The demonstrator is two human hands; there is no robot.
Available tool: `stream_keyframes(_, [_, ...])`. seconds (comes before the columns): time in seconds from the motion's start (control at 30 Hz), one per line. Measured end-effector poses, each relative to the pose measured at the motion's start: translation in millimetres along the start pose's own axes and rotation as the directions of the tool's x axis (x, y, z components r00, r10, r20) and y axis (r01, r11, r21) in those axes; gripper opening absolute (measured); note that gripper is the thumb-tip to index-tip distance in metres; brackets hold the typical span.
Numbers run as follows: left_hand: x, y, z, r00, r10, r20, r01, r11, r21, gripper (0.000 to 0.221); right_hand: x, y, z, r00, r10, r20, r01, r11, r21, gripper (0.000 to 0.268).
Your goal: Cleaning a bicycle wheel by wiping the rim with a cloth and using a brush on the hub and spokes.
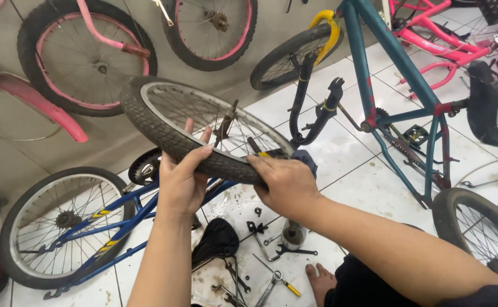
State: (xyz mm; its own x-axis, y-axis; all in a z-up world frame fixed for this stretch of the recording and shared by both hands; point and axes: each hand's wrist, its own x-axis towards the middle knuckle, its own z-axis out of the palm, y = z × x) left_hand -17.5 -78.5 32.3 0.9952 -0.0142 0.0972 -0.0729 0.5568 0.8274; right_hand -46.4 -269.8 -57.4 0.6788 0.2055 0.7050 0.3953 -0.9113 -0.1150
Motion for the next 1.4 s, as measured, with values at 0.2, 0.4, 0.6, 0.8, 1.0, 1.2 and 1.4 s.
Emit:
stream_keyframes(0.2, [0.1, -18.4, -26.7, 0.992, -0.085, -0.095, 0.084, 0.996, -0.024, 0.077, -3.0, -12.3, -3.7, 0.991, 0.006, 0.134, -0.016, 0.997, 0.073, 0.052])
stream_keyframes(0.4, [8.4, -10.9, -31.5, 0.979, -0.133, -0.158, 0.122, 0.989, -0.079, 0.083, 37.5, -13.9, -54.9, 0.745, -0.015, 0.667, -0.311, 0.877, 0.367, 0.069])
stream_keyframes(0.6, [17.9, -17.2, -41.9, 0.970, -0.159, -0.183, 0.137, 0.982, -0.129, 0.084, 44.4, 66.7, -27.8, 0.682, 0.139, 0.718, -0.724, 0.267, 0.636, 0.049])
stream_keyframes(0.8, [20.4, -19.0, -44.4, 0.962, -0.150, -0.227, 0.120, 0.983, -0.141, 0.079, 9.0, 133.9, 25.4, -0.001, 0.570, 0.821, -1.000, -0.006, 0.002, 0.060])
stream_keyframes(1.0, [11.5, -9.8, -36.8, 0.960, -0.142, -0.242, 0.117, 0.986, -0.117, 0.077, -39.1, 150.0, 93.2, -0.100, 0.253, 0.962, -0.867, -0.496, 0.040, 0.066])
stream_keyframes(1.2, [2.8, 1.4, -34.5, 0.988, -0.093, -0.122, 0.091, 0.996, -0.019, 0.092, -17.7, 110.6, 61.4, -0.066, 0.368, 0.928, -0.941, -0.333, 0.065, 0.085])
stream_keyframes(1.4, [-11.9, 32.7, -34.7, 1.000, 0.006, 0.027, -0.007, 0.999, 0.053, 0.097, -14.4, 127.5, 93.0, -0.001, 0.417, 0.909, -0.888, -0.419, 0.191, 0.084])
